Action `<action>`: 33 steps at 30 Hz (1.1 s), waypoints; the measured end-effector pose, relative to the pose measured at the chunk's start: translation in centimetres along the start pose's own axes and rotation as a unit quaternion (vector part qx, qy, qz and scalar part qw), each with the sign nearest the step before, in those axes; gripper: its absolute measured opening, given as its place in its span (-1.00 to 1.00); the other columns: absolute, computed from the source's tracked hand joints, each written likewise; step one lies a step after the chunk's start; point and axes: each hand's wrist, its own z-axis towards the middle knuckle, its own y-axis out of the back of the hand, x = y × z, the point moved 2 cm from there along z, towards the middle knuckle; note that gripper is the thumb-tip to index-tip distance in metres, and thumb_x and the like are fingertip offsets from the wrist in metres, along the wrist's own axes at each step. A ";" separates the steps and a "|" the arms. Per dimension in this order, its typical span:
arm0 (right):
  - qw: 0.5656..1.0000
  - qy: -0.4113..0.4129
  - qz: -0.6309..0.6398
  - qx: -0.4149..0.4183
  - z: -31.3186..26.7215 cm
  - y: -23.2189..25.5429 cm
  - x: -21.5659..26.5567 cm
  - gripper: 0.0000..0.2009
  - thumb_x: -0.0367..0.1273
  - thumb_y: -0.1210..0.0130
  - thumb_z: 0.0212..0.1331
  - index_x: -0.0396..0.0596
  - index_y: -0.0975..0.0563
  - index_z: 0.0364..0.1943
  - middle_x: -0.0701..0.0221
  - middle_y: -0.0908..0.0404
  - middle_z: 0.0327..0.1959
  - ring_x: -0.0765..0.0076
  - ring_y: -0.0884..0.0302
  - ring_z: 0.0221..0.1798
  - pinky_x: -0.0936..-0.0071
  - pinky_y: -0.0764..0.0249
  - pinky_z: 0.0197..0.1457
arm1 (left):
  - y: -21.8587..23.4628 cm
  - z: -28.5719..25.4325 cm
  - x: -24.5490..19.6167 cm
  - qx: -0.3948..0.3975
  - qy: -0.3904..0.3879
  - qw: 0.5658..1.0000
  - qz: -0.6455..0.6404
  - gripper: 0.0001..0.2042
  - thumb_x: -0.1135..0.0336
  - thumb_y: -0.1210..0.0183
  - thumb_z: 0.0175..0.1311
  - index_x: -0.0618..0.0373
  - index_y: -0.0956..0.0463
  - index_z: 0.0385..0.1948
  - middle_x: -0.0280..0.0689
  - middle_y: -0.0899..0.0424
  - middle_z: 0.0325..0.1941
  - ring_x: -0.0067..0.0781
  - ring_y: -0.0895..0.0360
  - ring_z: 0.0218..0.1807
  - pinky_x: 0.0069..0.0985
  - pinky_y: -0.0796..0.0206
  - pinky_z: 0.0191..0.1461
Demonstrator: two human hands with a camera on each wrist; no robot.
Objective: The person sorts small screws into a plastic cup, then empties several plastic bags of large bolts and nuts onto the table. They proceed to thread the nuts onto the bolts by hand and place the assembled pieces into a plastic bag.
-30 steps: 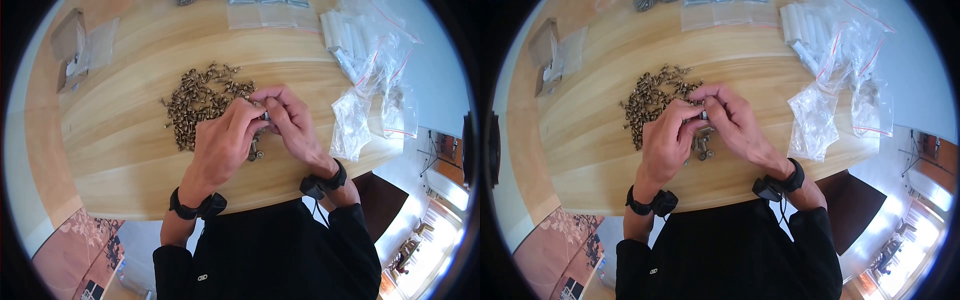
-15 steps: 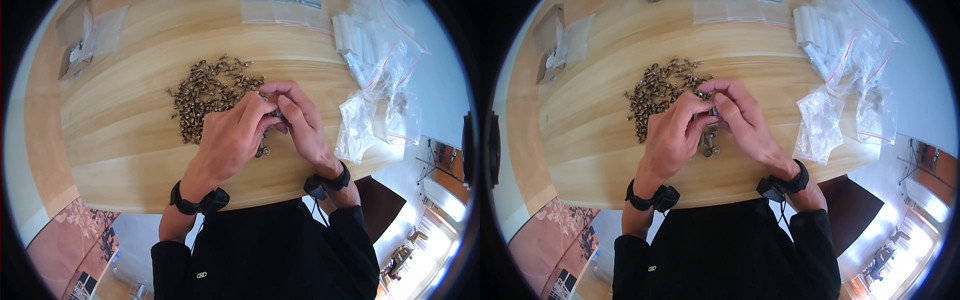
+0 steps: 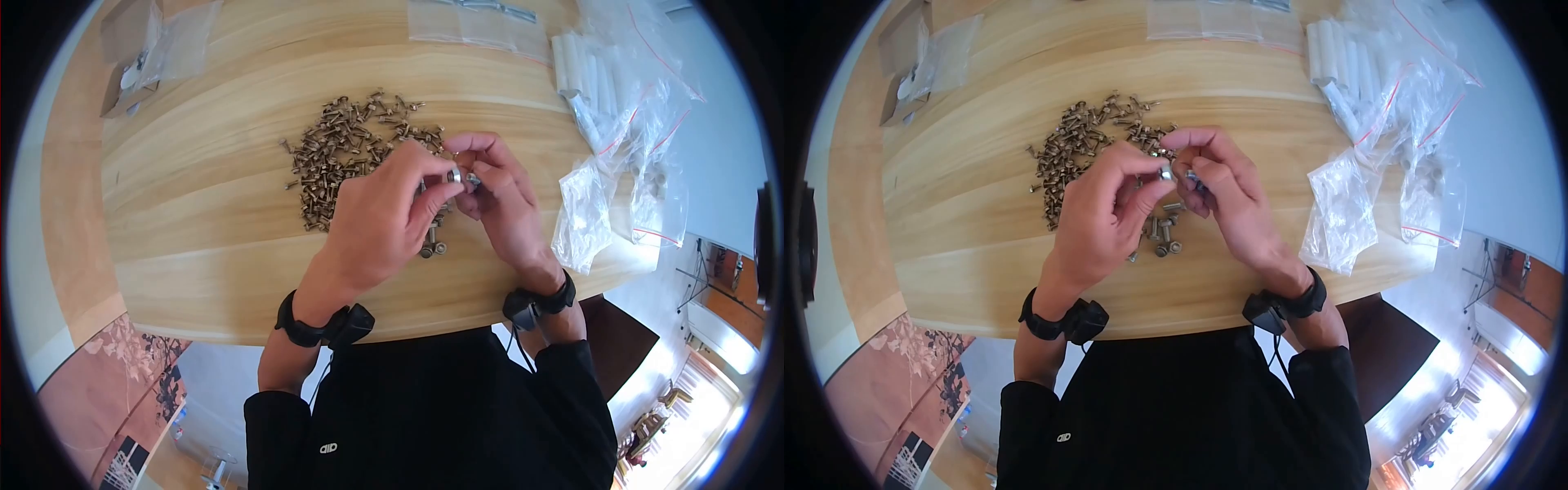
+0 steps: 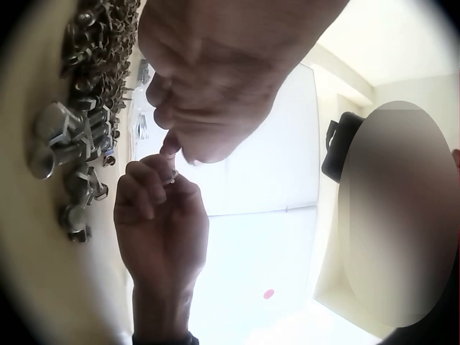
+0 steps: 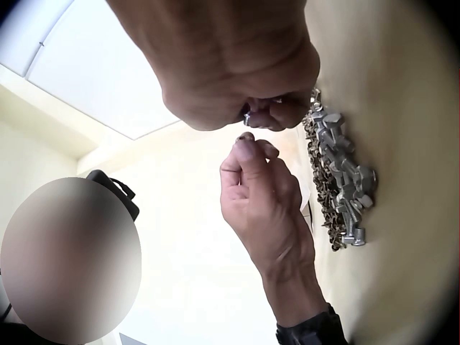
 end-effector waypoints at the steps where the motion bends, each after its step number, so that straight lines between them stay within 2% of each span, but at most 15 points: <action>1: 1.000 -0.001 0.000 0.003 0.0 0.4 0.2 -0.70 -0.28 0.12 0.56 -0.14 -0.47 0.18 0.61 -0.38 -0.42 0.69 -0.17 -0.45 0.67 -0.18 -0.36 | 0.3 0.0 0.1 -0.027 0.088 0.990 -0.108 -0.85 0.47 -0.25 0.36 0.18 -0.48 -0.13 -0.32 -0.60 -0.32 -0.50 -0.48 -0.54 -0.54 -0.24 -0.52; 2: 0.999 -0.014 -0.006 0.045 -0.1 0.9 0.4 -0.73 -0.30 0.05 0.53 -0.15 -0.51 0.11 0.60 -0.40 -0.41 0.69 -0.21 -0.44 0.66 -0.19 -0.37 | 0.5 0.0 0.2 -0.055 0.174 0.960 -0.215 -0.89 0.36 -0.16 0.47 0.17 -0.46 -0.19 -0.39 -0.58 -0.35 -0.60 -0.38 -0.60 -0.58 -0.15 -0.57; 3: 0.996 -0.027 -0.012 0.089 -0.1 1.2 0.7 -0.76 -0.31 -0.01 0.49 -0.16 -0.54 0.05 0.58 -0.42 -0.40 0.68 -0.25 -0.43 0.64 -0.21 -0.37 | 1.2 0.2 0.1 -0.060 0.175 0.959 -0.213 -0.89 0.36 -0.16 0.47 0.17 -0.46 -0.19 -0.39 -0.58 -0.35 -0.60 -0.38 -0.60 -0.58 -0.15 -0.57; 5: 0.989 -0.041 -0.106 0.099 -0.8 1.1 1.6 -0.80 -0.32 -0.08 0.45 -0.15 -0.56 -0.03 0.57 -0.44 -0.43 0.68 -0.28 -0.45 0.61 -0.23 -0.39 | 2.4 0.4 1.0 -0.133 0.299 0.830 -0.451 -0.81 0.24 0.02 0.55 0.15 -0.46 -0.20 -0.39 -0.54 -0.38 -0.76 -0.18 -0.59 -0.68 -0.01 -0.53; 6: 0.973 -0.051 -0.199 0.105 -1.2 1.0 1.9 -0.83 -0.32 -0.14 0.41 -0.14 -0.58 -0.12 0.56 -0.45 -0.47 0.68 -0.31 -0.48 0.57 -0.25 -0.41 | 2.3 0.3 1.4 -0.160 0.312 0.803 -0.481 -0.71 0.14 0.12 0.58 0.11 -0.48 -0.26 -0.34 -0.54 -0.40 -0.73 -0.15 -0.61 -0.68 0.01 -0.52; 7: 0.972 -0.052 -0.202 0.110 -1.4 0.8 1.9 -0.83 -0.32 -0.14 0.41 -0.14 -0.58 -0.12 0.56 -0.45 -0.47 0.68 -0.31 -0.48 0.57 -0.25 -0.41 | 2.5 0.2 2.1 -0.166 0.311 0.802 -0.482 -0.71 0.14 0.12 0.58 0.11 -0.48 -0.26 -0.34 -0.54 -0.40 -0.73 -0.15 -0.61 -0.68 0.01 -0.52; 10: 0.845 -0.044 -0.511 0.151 -1.9 0.3 2.1 -0.81 -0.35 -0.35 0.23 -0.08 -0.59 -0.20 0.62 -0.32 -0.69 0.64 -0.28 -0.62 0.58 -0.23 -0.47 | 2.8 -0.1 3.5 -0.141 0.347 0.828 -0.418 -0.66 0.09 0.12 0.59 0.10 -0.47 -0.34 -0.42 -0.44 -0.49 -0.71 -0.14 -0.60 -0.67 0.04 -0.53; 11: 0.843 -0.043 -0.513 0.155 -2.2 0.3 1.8 -0.81 -0.35 -0.35 0.23 -0.08 -0.59 -0.20 0.62 -0.32 -0.69 0.64 -0.28 -0.62 0.58 -0.23 -0.47 | 2.8 -0.1 3.3 -0.146 0.347 0.827 -0.418 -0.66 0.09 0.12 0.59 0.10 -0.47 -0.34 -0.42 -0.44 -0.49 -0.71 -0.14 -0.60 -0.67 0.04 -0.53; 13: 0.773 0.125 -0.591 0.193 -2.7 0.1 1.0 -0.80 -0.34 -0.38 0.19 -0.03 -0.60 -0.20 0.56 -0.31 -0.72 0.48 -0.29 -0.67 0.50 -0.25 -0.50 | 3.0 0.2 2.7 -0.123 0.377 0.826 -0.402 -0.66 0.08 0.05 0.61 0.11 -0.50 -0.32 -0.49 -0.35 -0.60 -0.75 -0.12 -0.62 -0.68 0.09 -0.56; 16: 0.766 0.144 -0.600 0.180 -2.9 0.0 0.6 -0.78 -0.34 -0.41 0.15 0.01 -0.60 -0.20 0.51 -0.32 -0.73 0.34 -0.31 -0.67 0.42 -0.26 -0.52 | 2.9 0.4 2.5 -0.114 0.380 0.831 -0.390 -0.62 0.02 0.01 0.61 0.13 -0.53 -0.33 -0.52 -0.37 -0.61 -0.78 -0.19 -0.56 -0.70 0.03 -0.50; 20: 0.801 0.105 -0.564 0.170 -2.6 0.3 2.0 -0.76 -0.40 -0.43 0.13 -0.02 -0.58 -0.18 0.57 -0.27 -0.74 0.52 -0.25 -0.68 0.49 -0.17 -0.54 | 2.1 0.5 2.4 -0.061 0.340 0.879 -0.328 -0.60 -0.01 0.02 0.62 0.15 -0.54 -0.28 -0.52 -0.37 -0.56 -0.76 -0.23 -0.51 -0.67 -0.05 -0.46; 22: 0.890 0.087 -0.437 0.096 -2.4 0.9 2.8 -0.71 -0.45 -0.42 0.15 -0.06 -0.55 -0.10 0.61 -0.25 -0.73 0.62 -0.17 -0.69 0.52 -0.10 -0.55 | 1.7 0.4 1.5 0.036 0.314 0.902 -0.295 -0.57 -0.05 0.05 0.63 0.16 -0.53 -0.26 -0.50 -0.36 -0.54 -0.71 -0.25 -0.47 -0.61 -0.11 -0.41; 23: 0.889 0.089 -0.439 0.091 -2.4 1.1 2.8 -0.71 -0.45 -0.42 0.15 -0.06 -0.55 -0.10 0.61 -0.25 -0.73 0.62 -0.17 -0.69 0.52 -0.10 -0.55 | 1.7 0.4 1.1 0.039 0.310 0.902 -0.296 -0.57 -0.05 0.05 0.63 0.16 -0.53 -0.26 -0.50 -0.36 -0.54 -0.71 -0.25 -0.47 -0.61 -0.11 -0.41; 25: 0.944 0.106 -0.303 0.074 -2.5 1.3 2.5 -0.70 -0.54 -0.43 0.13 -0.11 -0.54 -0.11 0.69 -0.15 -0.69 0.76 0.02 -0.59 0.62 0.07 -0.50 | 1.3 0.2 0.3 0.177 0.335 0.870 -0.315 -0.56 -0.06 0.05 0.62 0.17 -0.53 -0.25 -0.48 -0.34 -0.54 -0.66 -0.23 -0.48 -0.57 -0.14 -0.39; 33: 0.949 0.149 -0.266 0.083 -2.6 0.9 1.8 -0.71 -0.52 -0.39 0.20 -0.12 -0.51 -0.08 0.66 -0.24 -0.66 0.78 -0.07 -0.58 0.65 0.00 -0.50 | 0.7 -0.1 -0.4 0.234 0.276 0.851 -0.381 -0.65 0.04 0.06 0.65 0.16 -0.44 -0.22 -0.48 -0.37 -0.50 -0.67 -0.24 -0.45 -0.57 -0.19 -0.38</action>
